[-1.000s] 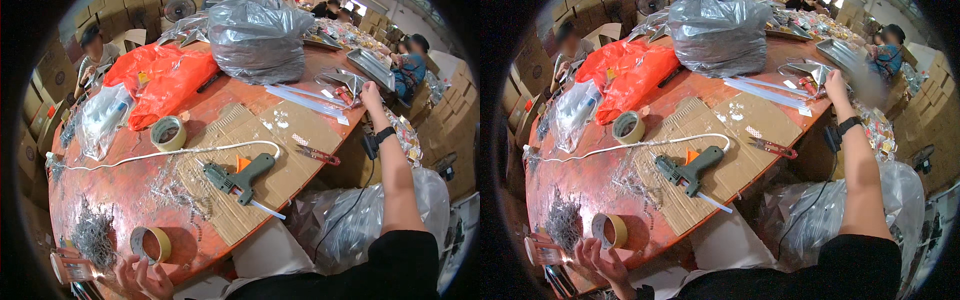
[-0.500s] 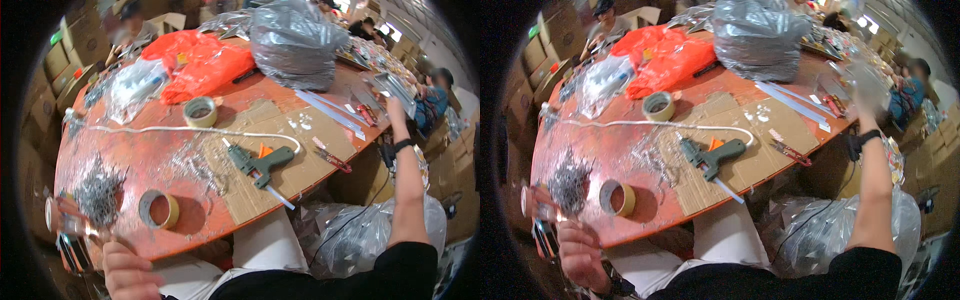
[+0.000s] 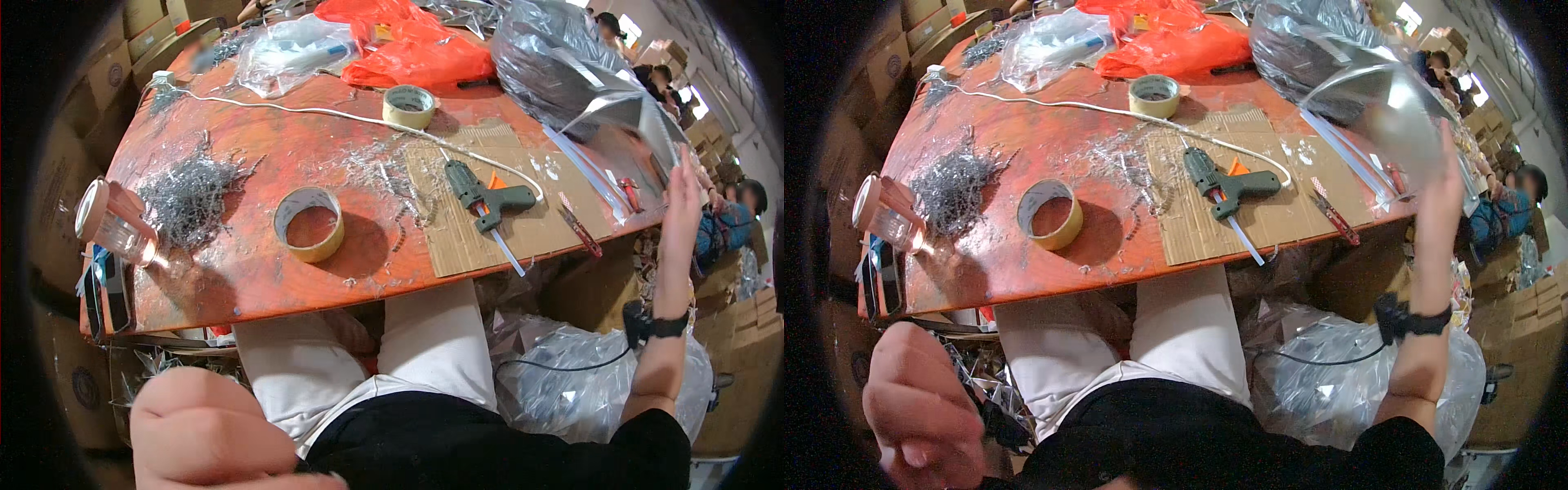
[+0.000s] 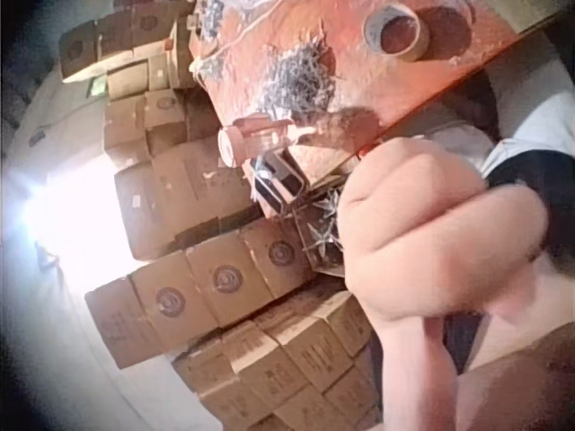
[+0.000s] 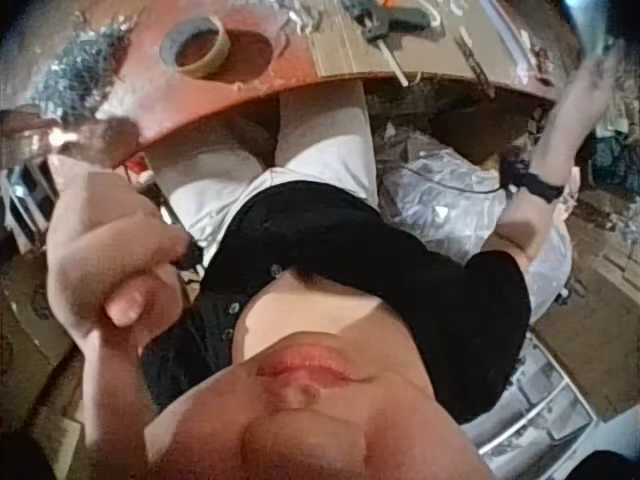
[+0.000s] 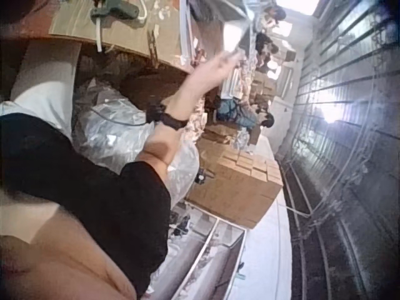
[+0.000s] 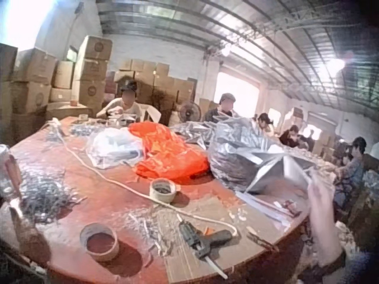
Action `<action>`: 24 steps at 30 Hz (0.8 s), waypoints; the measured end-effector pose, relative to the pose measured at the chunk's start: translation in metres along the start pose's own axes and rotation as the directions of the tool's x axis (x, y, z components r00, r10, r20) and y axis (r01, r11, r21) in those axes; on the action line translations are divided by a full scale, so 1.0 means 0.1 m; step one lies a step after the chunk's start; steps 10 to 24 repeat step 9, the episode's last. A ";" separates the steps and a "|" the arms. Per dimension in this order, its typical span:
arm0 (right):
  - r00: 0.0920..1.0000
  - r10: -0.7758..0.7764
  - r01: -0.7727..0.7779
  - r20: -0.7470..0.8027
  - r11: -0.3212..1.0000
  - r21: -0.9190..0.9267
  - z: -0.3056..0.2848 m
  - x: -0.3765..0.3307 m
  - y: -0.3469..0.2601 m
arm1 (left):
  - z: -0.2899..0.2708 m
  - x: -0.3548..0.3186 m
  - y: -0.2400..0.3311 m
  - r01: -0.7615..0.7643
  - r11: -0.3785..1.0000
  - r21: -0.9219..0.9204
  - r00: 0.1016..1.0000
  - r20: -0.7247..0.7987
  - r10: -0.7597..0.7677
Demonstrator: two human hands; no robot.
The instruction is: Applying decorative silver trim to a large metallic star using a hot glue gun.
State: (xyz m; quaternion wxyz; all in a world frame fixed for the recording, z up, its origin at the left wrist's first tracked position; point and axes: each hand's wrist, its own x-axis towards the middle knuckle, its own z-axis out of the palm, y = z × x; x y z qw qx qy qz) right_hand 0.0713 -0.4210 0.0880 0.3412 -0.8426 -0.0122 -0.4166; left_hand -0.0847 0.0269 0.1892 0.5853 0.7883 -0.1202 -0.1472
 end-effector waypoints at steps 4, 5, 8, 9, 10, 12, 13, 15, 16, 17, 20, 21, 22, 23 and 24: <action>0.947 -0.142 0.174 0.289 0.981 -0.091 0.26 -0.56 -0.82 | -0.38 0.03 -0.61 -0.901 0.231 0.368 0.403 0.509 0.761; 0.910 -0.267 0.310 0.317 0.946 -0.094 0.23 -0.62 -1.02 | -0.32 -0.14 -0.71 -0.578 0.578 0.576 0.760 0.121 0.639; 0.796 -0.501 0.475 0.341 0.865 0.161 0.53 -0.85 -1.35 | 0.00 -0.47 -0.80 -0.282 0.724 0.629 0.700 -0.381 0.604; 0.787 -0.446 0.380 0.427 0.895 0.235 0.57 -0.89 -1.43 | 0.02 -0.60 -0.88 -0.278 0.730 0.625 0.697 -0.392 0.601; 0.787 -0.446 0.380 0.427 0.895 0.235 0.57 -0.89 -1.43 | 0.02 -0.60 -0.88 -0.278 0.730 0.625 0.697 -0.392 0.601; 0.787 -0.446 0.380 0.427 0.895 0.235 0.57 -0.89 -1.43 | 0.02 -0.60 -0.88 -0.278 0.730 0.625 0.697 -0.392 0.601; 0.787 -0.446 0.380 0.427 0.895 0.235 0.57 -0.89 -1.43 | 0.02 -0.60 -0.88 -0.278 0.730 0.625 0.697 -0.392 0.601; 0.787 -0.446 0.380 0.427 0.895 0.235 0.57 -0.89 -1.43 | 0.02 -0.60 -0.88 -0.278 0.730 0.625 0.697 -0.392 0.601; 0.787 -0.446 0.380 0.427 0.895 0.235 0.57 -0.89 -1.43 | 0.02 -0.60 -0.88 -0.278 0.730 0.625 0.697 -0.392 0.601; 0.787 -0.446 0.380 0.427 0.895 0.235 0.57 -0.89 -1.43 | 0.02 -0.60 -0.88 -0.278 0.730 0.625 0.697 -0.392 0.601; 0.787 -0.446 0.380 0.427 0.895 0.235 0.57 -0.89 -1.43 | 0.02 -0.60 -0.88 -0.278 0.730 0.625 0.697 -0.392 0.601; 0.787 -0.446 0.380 0.427 0.895 0.235 0.57 -0.89 -1.43 | 0.02 -0.60 -0.88 -0.278 0.730 0.625 0.697 -0.392 0.601; 0.787 -0.446 0.380 0.427 0.895 0.235 0.57 -0.89 -1.43 | 0.02 -0.60 -0.88 -0.278 0.730 0.625 0.697 -0.392 0.601; 0.787 -0.446 0.380 0.427 0.895 0.235 0.57 -0.89 -1.43 | 0.02 -0.60 -0.88 -0.278 0.730 0.625 0.697 -0.392 0.601; 0.787 -0.446 0.380 0.427 0.895 0.235 0.57 -0.89 -1.43 | 0.02 -0.60 -0.88 -0.278 0.730 0.625 0.697 -0.392 0.601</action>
